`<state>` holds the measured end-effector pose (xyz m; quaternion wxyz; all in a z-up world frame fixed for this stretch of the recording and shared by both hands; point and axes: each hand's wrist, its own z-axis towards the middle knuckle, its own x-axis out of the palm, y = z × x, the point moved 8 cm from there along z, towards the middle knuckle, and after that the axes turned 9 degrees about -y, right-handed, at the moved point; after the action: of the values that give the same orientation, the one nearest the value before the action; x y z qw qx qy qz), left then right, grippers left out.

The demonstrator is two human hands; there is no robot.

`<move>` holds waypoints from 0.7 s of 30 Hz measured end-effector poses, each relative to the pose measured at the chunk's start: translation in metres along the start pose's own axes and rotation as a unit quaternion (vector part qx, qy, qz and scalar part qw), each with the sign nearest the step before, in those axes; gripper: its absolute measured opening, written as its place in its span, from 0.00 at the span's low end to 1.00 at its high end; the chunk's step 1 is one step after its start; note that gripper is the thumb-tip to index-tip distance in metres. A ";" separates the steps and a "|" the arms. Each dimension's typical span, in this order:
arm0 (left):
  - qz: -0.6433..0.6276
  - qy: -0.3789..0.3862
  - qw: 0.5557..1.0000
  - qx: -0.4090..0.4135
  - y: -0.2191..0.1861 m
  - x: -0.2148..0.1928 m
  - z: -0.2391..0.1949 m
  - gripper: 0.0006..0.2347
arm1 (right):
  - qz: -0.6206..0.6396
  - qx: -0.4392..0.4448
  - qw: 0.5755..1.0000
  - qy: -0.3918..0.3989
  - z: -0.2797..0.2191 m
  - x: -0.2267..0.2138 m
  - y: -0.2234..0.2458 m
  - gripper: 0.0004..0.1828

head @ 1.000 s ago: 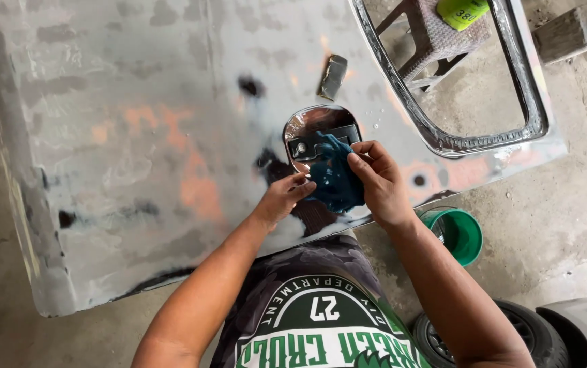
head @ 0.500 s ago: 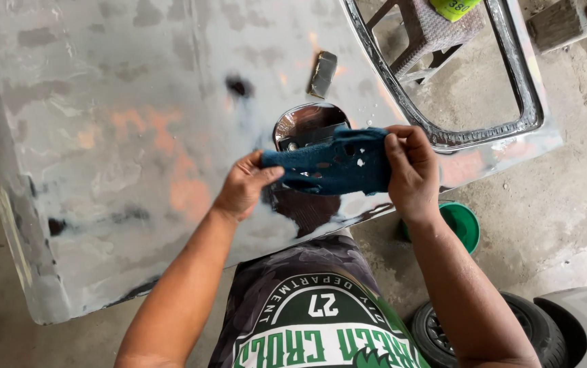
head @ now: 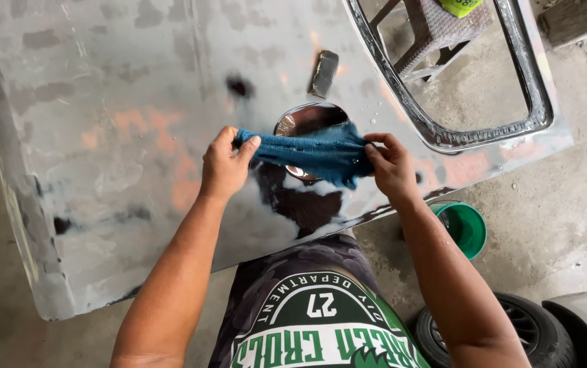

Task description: The person sands a large, silver car door panel using a sanding block and a blue cloth. They work around the door handle and the window frame, occasionally dipping the sanding block into a green bucket of water.

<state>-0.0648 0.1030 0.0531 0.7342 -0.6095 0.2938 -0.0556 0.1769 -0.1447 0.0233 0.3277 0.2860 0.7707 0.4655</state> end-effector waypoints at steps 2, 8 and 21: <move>0.030 -0.020 0.999 -0.034 0.000 -0.010 0.007 0.13 | 0.049 -0.018 0.999 0.005 0.000 0.000 0.015 0.12; 0.070 -0.036 0.995 -0.056 -0.023 -0.027 0.020 0.12 | 0.015 -0.200 0.980 0.004 -0.013 -0.005 0.076 0.12; -0.273 0.138 0.927 -0.217 -0.013 -0.008 0.017 0.12 | 0.072 -0.150 0.986 0.021 -0.010 -0.028 0.093 0.10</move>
<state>-0.0591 0.1175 0.0696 0.4926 -0.7968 0.2192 -0.2727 0.1991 -0.1339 0.1177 0.3160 0.2790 0.6764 0.6040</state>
